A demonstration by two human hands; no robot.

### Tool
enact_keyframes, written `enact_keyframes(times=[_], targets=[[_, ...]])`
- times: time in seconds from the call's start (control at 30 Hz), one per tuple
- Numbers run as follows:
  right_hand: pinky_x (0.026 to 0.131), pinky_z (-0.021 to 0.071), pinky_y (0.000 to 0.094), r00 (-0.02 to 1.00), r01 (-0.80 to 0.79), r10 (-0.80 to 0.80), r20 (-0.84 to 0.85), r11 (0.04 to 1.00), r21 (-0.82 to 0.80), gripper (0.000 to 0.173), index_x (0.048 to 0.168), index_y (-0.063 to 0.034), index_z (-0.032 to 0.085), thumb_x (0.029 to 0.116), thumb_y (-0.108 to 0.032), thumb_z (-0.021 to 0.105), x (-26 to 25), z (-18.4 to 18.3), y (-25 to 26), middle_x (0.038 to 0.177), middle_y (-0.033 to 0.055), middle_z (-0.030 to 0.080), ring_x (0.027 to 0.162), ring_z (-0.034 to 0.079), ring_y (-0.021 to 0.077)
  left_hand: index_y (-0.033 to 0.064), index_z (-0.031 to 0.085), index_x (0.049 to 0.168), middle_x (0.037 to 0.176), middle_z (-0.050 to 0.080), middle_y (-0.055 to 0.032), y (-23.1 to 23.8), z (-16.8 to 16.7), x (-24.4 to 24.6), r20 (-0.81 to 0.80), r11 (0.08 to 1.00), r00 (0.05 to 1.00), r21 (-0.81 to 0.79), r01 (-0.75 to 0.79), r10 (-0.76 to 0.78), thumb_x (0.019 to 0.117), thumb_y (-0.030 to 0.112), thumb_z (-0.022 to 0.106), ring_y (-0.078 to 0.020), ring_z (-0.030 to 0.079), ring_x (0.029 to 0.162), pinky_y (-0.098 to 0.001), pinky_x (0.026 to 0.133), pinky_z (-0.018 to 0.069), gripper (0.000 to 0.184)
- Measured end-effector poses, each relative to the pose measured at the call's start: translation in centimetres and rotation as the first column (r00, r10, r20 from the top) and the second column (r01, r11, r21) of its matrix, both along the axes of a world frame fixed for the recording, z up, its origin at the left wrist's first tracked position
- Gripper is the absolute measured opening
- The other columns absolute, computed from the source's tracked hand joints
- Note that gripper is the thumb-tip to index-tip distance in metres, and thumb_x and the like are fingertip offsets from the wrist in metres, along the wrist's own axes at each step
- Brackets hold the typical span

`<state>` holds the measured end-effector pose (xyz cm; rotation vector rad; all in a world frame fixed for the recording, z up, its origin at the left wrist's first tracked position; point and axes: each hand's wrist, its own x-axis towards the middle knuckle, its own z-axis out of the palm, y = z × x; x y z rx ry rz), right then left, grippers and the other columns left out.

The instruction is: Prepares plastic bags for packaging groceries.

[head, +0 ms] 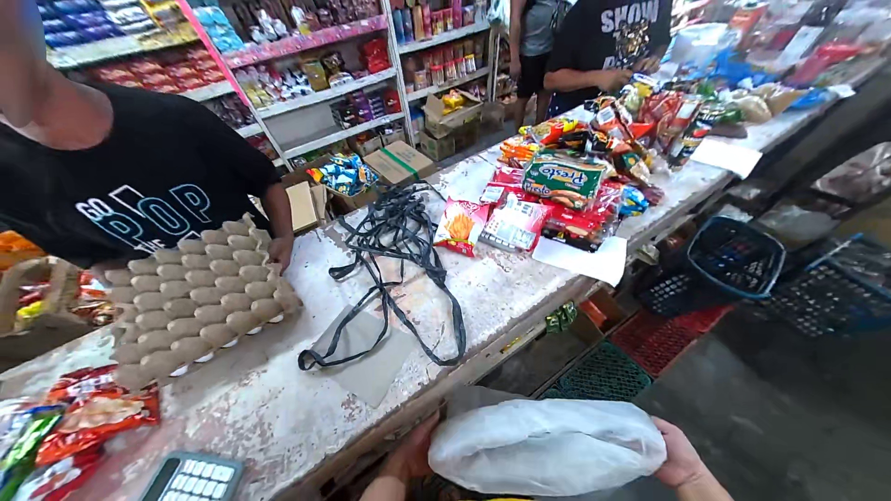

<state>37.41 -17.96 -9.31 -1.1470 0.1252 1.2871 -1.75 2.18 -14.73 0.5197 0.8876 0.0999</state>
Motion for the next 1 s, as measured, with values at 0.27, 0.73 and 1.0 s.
enact_keyframes(times=[0.27,0.73,1.0], targets=[[0.107,0.0468,0.0606,0.572,-0.298,0.589,0.571,0.797,-0.525,0.101,0.163,-0.0068,0.014,0.0885,-0.032,0.077,-4.4,-4.5,2.3,0.149,0.0308,0.047,0.133,0.054,0.0428,0.0126,0.021,0.162,0.158,0.039,-0.0225,-4.9,-2.8,0.6,-0.328,0.919,0.942,0.348,0.184,-0.065,0.097,0.027,0.071,-0.036,0.047,0.141,-0.0546,0.111,0.0448,0.083],[0.106,0.0429,0.0692,0.092,-0.32,0.964,0.25,0.266,-0.909,0.084,0.154,-0.0009,0.037,0.0843,-0.017,0.08,-2.0,-5.7,3.7,0.14,0.0331,0.054,0.13,0.054,0.0502,0.0051,0.056,0.143,0.142,0.058,-0.0209,-1.3,0.4,6.6,-0.619,0.565,0.776,0.684,0.461,0.117,0.0942,0.005,0.066,-0.0325,0.054,0.135,-0.0497,0.115,0.0415,0.05],[0.071,0.0588,0.0425,0.876,-0.444,0.482,0.036,0.832,-0.333,0.035,0.118,-0.0018,0.056,0.0841,0.006,0.055,-12.3,-3.1,5.5,0.095,0.0132,0.068,0.082,0.068,0.0224,0.0018,0.056,0.128,0.106,0.066,-0.0146,-3.6,0.9,6.9,-0.367,0.976,0.925,0.219,-0.015,0.096,0.1085,0.018,0.038,-0.0224,0.065,0.092,-0.0426,0.079,0.0556,0.031]])
